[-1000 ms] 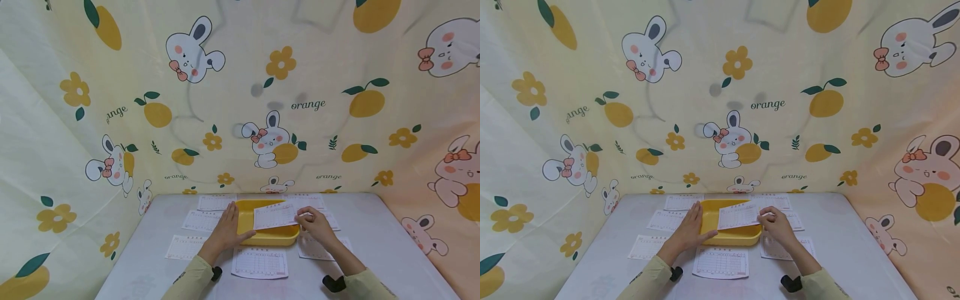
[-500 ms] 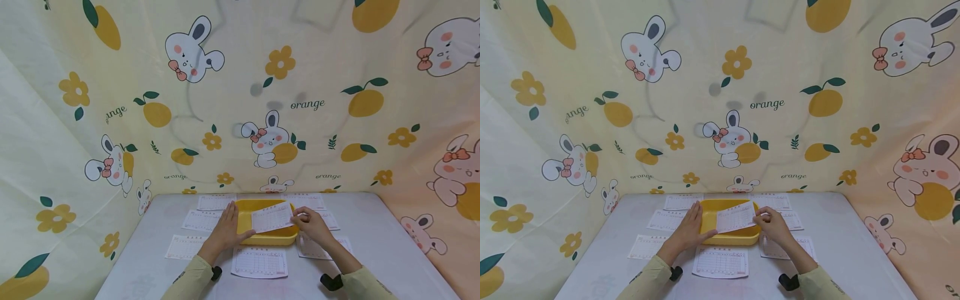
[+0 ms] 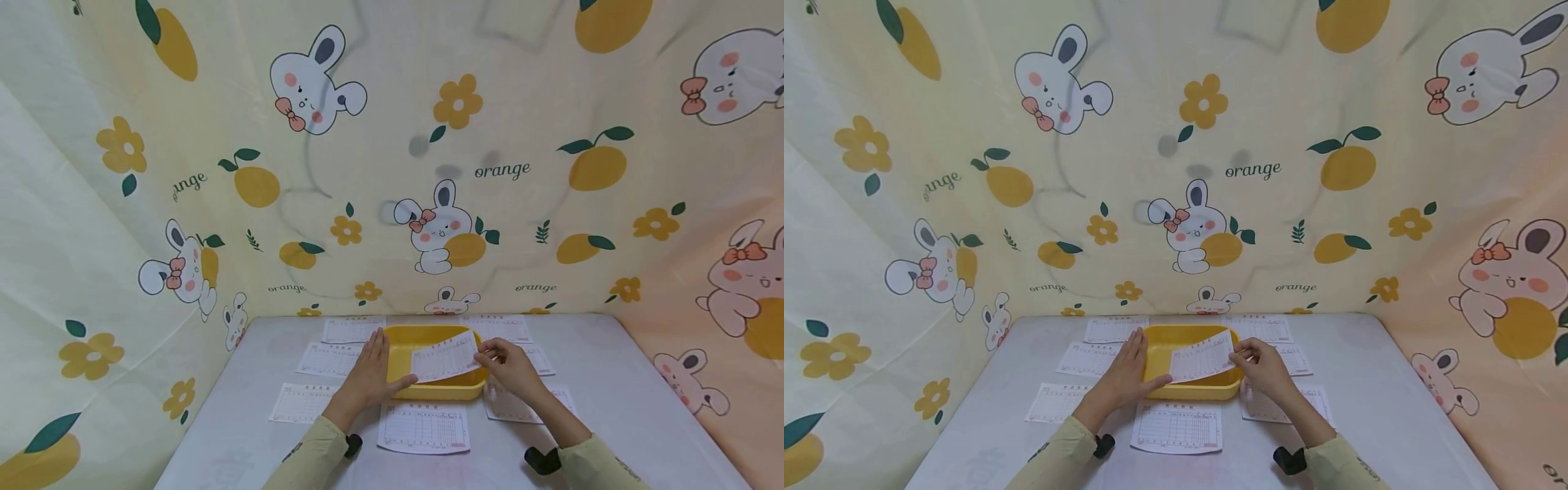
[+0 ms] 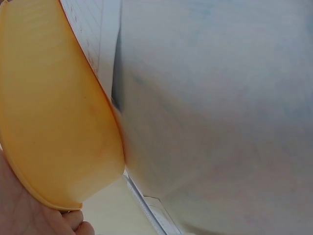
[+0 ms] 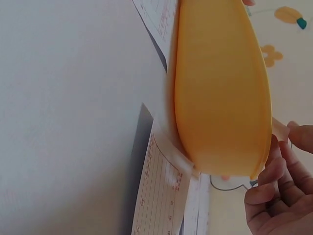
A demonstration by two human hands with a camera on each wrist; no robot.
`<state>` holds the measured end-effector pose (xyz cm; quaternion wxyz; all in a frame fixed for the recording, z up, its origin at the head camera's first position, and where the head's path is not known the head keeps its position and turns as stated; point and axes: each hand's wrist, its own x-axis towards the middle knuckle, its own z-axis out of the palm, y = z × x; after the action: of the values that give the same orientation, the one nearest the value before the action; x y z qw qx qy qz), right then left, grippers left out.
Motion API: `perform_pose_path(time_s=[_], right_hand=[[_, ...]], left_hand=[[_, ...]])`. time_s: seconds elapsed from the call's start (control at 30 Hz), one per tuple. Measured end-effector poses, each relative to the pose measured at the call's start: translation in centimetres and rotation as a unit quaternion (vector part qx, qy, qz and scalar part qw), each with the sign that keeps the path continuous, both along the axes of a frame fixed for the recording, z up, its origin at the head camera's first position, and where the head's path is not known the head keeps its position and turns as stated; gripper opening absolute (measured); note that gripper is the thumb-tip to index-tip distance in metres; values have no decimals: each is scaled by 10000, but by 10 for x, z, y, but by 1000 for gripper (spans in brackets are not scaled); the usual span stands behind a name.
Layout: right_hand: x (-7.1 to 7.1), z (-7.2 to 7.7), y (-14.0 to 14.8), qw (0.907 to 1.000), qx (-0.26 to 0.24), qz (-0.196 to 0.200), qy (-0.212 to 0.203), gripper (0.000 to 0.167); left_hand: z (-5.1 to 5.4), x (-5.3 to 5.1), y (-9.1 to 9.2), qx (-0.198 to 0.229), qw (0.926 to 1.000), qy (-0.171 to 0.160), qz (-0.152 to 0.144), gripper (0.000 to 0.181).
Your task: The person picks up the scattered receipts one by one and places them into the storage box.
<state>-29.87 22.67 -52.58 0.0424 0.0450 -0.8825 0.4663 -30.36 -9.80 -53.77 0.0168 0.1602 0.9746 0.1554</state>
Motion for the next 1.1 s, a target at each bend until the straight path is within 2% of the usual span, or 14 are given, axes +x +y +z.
perform_pose_path(time_s=[0.33,0.6,1.1], right_hand=[[2,2,-2,10000,-66,-68,27,21],[2,6,0,9995,65,-309,55,18],[-10,1,41,9980,298,-456,322,26]], left_hand=[[0,0,0,-2,10000,-3,-10,124],[0,0,0,42,10000,-3,11,122],[-1,0,1,65,10000,-43,57,123]])
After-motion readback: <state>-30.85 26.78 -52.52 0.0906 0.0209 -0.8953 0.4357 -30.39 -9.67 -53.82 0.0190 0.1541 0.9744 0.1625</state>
